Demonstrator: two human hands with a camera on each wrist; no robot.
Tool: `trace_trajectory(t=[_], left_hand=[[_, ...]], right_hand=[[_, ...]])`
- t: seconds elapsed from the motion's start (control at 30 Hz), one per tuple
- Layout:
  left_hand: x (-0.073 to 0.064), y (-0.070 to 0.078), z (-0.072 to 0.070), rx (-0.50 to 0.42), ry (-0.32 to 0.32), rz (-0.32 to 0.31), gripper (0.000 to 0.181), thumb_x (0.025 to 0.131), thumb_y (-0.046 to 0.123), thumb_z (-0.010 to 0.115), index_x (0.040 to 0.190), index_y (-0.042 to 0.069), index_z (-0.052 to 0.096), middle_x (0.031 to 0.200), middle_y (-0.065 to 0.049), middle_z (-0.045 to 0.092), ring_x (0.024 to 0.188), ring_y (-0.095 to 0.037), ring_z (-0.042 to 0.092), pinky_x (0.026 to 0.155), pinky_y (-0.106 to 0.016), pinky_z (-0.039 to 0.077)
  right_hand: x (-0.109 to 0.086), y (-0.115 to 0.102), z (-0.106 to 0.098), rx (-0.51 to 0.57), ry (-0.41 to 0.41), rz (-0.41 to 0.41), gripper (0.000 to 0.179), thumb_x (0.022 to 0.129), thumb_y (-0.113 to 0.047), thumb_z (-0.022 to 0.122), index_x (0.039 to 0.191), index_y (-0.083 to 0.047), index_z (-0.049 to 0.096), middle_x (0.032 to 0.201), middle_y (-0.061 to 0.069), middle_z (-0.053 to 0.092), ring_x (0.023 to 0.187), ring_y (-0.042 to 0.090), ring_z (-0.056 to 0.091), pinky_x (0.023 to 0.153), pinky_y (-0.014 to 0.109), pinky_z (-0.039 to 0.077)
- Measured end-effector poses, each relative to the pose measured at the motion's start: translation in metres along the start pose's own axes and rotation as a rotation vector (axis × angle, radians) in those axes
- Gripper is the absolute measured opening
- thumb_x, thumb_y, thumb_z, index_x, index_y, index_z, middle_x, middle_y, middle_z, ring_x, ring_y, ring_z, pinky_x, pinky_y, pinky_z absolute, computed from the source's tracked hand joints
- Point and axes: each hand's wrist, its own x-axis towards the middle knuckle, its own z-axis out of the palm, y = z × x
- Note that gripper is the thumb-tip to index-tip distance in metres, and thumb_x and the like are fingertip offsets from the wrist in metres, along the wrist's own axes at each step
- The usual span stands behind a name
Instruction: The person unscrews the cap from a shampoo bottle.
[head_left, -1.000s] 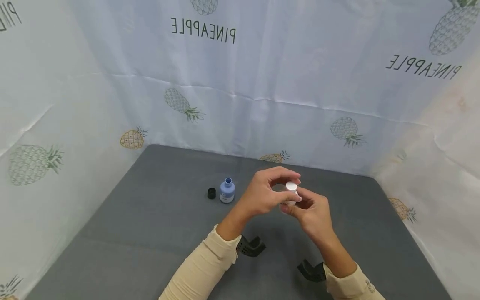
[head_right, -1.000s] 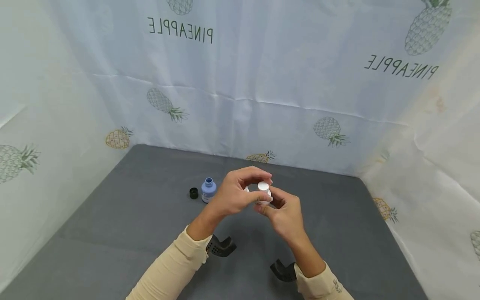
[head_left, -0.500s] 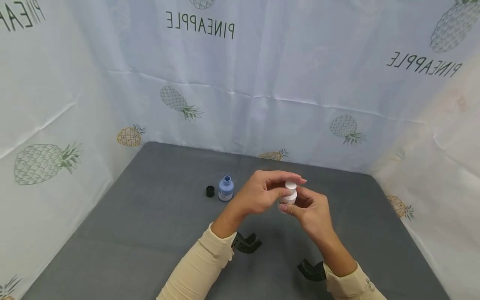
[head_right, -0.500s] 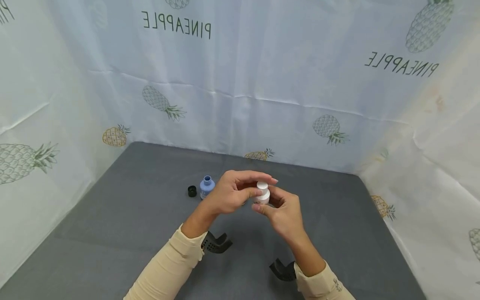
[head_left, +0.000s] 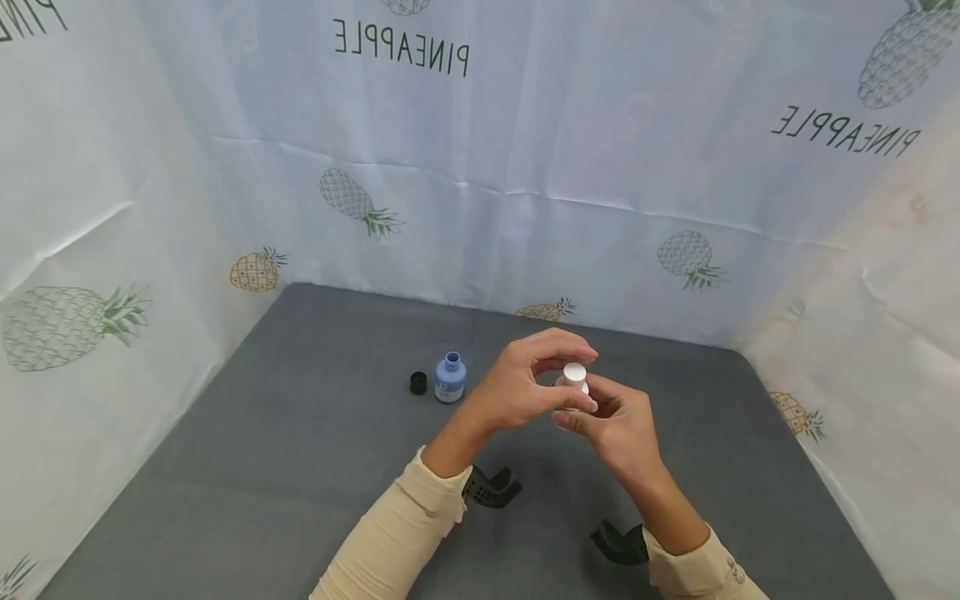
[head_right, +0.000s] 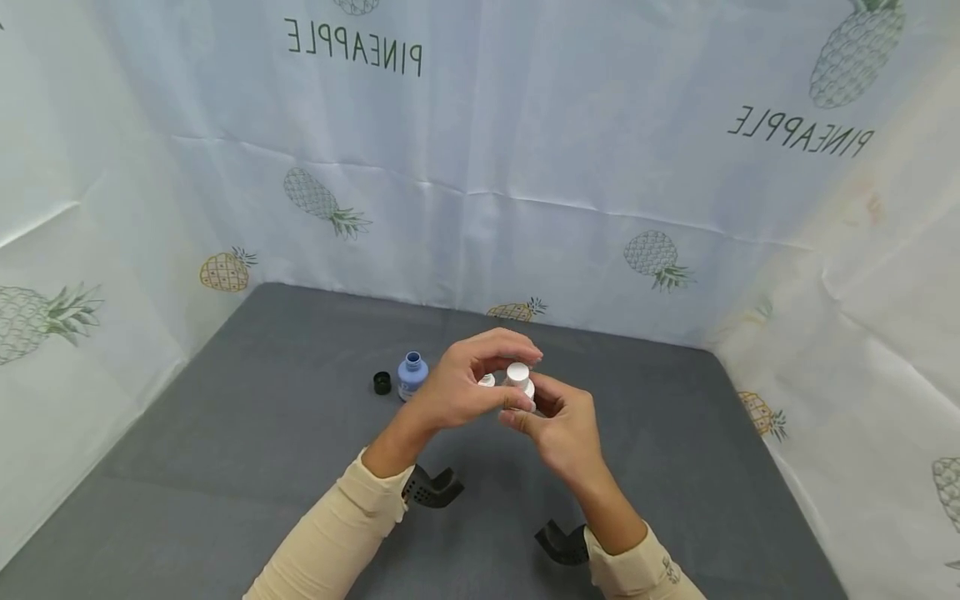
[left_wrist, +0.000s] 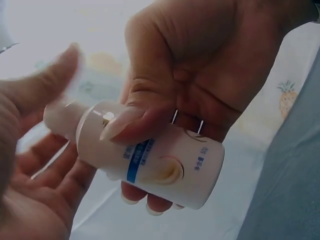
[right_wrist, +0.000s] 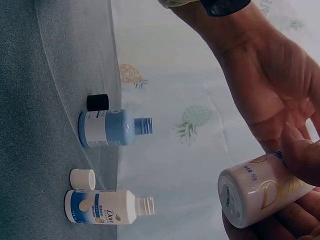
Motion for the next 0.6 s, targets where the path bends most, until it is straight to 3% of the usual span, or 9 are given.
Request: trace_trajectory(t=[0.13,0.27,0.43,0.6], left_hand=[[-0.0018,0.0021,-0.0044,-0.087,-0.077,-0.002,0.039,0.098,-0.008,0.062,0.137,-0.011,0.059,0.145,-0.028,0.059,0.134,-0.036,0.062,0.11,-0.038,0.055],[-0.0017,0.0044,-0.0058,-0.089,-0.105,-0.033,0.035,0.1,-0.007,0.058,0.135,-0.009,0.062,0.137,-0.027,0.066,0.123,-0.036,0.069,0.101,-0.036,0.06],[-0.0024,0.0042,-0.0035,-0.061,-0.031,-0.071,0.031,0.093,-0.007,0.071,0.124,-0.007,0.07,0.121,-0.026,0.073,0.109,-0.022,0.075,0.096,-0.032,0.062],[-0.0032,0.0029,0.0001,-0.022,0.024,-0.044,0.034,0.087,-0.004,0.08,0.119,-0.005,0.071,0.117,-0.022,0.071,0.1,-0.01,0.07,0.095,-0.035,0.062]], right_hand=[[0.0,-0.0015,0.0006,-0.016,0.001,0.002,0.041,0.08,0.005,0.085,0.12,0.006,0.074,0.098,-0.021,0.077,0.087,0.005,0.075,0.074,0.025,0.063],[-0.0004,-0.0019,0.0012,-0.021,0.006,0.003,0.042,0.08,0.005,0.085,0.12,0.006,0.074,0.099,-0.021,0.076,0.09,0.005,0.075,0.075,0.024,0.064],[-0.0023,-0.001,0.0015,-0.025,0.008,-0.016,0.039,0.079,0.006,0.086,0.117,0.007,0.075,0.096,-0.02,0.076,0.087,0.004,0.075,0.074,0.024,0.063],[-0.0035,-0.0006,0.0018,0.002,-0.003,-0.02,0.039,0.079,0.007,0.085,0.117,0.007,0.074,0.096,-0.02,0.077,0.084,0.004,0.075,0.072,0.024,0.064]])
